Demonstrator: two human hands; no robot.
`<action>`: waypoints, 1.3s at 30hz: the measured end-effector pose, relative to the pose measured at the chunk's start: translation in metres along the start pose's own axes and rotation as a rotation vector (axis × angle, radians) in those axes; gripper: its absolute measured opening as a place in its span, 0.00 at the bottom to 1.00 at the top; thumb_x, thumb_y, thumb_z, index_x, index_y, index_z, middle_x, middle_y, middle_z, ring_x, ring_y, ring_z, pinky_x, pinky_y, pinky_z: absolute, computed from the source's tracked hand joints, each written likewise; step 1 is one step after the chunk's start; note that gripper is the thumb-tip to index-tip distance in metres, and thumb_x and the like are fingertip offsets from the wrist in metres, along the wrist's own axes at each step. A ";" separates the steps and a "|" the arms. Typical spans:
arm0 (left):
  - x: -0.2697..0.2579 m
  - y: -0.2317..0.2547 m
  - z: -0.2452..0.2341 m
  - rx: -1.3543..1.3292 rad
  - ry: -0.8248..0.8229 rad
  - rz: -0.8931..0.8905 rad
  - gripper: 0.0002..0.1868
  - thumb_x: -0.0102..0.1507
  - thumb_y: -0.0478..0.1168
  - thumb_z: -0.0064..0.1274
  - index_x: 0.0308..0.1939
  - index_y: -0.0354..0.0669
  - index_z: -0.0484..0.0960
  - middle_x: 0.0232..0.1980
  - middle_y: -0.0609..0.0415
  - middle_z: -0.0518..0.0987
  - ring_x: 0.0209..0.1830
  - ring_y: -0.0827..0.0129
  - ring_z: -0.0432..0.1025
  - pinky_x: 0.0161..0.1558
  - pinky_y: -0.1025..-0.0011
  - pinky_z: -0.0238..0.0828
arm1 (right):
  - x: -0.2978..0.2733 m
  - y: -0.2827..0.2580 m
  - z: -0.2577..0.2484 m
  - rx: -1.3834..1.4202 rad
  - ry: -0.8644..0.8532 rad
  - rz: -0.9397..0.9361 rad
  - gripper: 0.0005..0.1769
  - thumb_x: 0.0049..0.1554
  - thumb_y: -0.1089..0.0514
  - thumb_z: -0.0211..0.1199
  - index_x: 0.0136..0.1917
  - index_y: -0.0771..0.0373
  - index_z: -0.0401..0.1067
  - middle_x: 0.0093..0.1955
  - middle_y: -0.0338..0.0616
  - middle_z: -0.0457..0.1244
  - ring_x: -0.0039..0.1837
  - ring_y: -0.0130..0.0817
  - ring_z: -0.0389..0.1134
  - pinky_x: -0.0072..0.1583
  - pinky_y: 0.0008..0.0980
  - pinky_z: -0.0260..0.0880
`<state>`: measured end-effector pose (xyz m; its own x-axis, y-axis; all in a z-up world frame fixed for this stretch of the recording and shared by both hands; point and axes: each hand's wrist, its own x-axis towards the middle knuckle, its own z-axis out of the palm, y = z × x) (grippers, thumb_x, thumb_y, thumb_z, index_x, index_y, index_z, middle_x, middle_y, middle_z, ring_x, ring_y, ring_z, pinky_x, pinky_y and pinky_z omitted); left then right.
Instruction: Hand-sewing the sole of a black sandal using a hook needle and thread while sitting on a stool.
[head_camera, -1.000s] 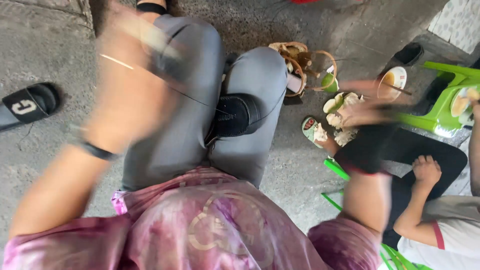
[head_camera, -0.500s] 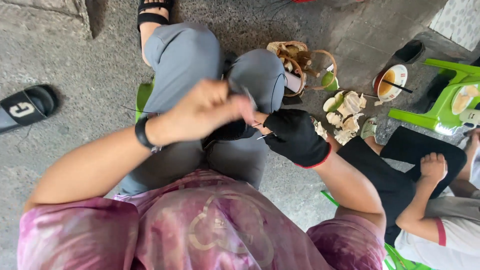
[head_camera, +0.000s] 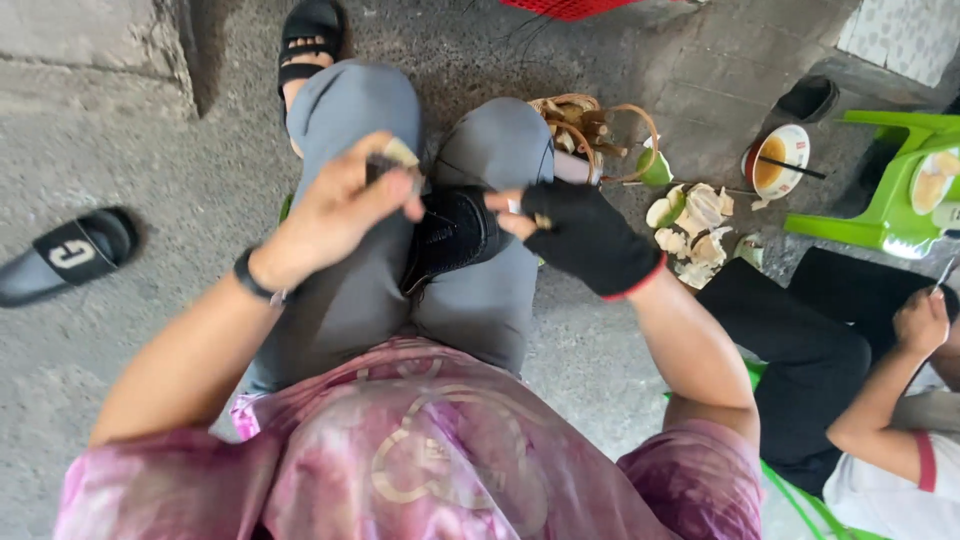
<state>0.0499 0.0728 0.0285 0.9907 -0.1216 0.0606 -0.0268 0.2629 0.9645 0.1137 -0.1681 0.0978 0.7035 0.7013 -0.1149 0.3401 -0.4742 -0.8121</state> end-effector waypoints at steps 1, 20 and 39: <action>-0.010 0.007 0.003 0.100 -0.039 0.084 0.15 0.68 0.40 0.44 0.31 0.38 0.81 0.37 0.46 0.74 0.37 0.63 0.71 0.44 0.68 0.68 | 0.004 0.000 0.000 0.028 -0.002 0.040 0.12 0.56 0.61 0.63 0.55 0.61 0.74 0.39 0.51 0.69 0.37 0.38 0.69 0.43 0.34 0.69; -0.095 -0.033 0.046 0.900 -0.155 0.367 0.17 0.60 0.37 0.57 0.22 0.27 0.73 0.48 0.32 0.75 0.56 0.39 0.69 0.52 0.52 0.70 | -0.117 0.070 0.093 0.640 0.352 0.530 0.23 0.53 0.66 0.64 0.62 0.63 0.67 0.25 0.45 0.60 0.27 0.26 0.63 0.31 0.19 0.65; -0.132 -0.112 0.053 1.402 -0.603 0.369 0.15 0.54 0.56 0.47 0.31 0.54 0.79 0.54 0.61 0.72 0.74 0.47 0.50 0.62 0.31 0.55 | -0.113 0.081 0.090 0.499 0.280 0.316 0.29 0.50 0.50 0.66 0.64 0.55 0.64 0.61 0.35 0.61 0.53 0.24 0.62 0.58 0.25 0.62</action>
<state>-0.0852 0.0082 -0.0743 0.7135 -0.6939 0.0973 -0.6836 -0.6589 0.3139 0.0054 -0.2376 -0.0067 0.8807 0.3717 -0.2936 -0.1934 -0.2835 -0.9393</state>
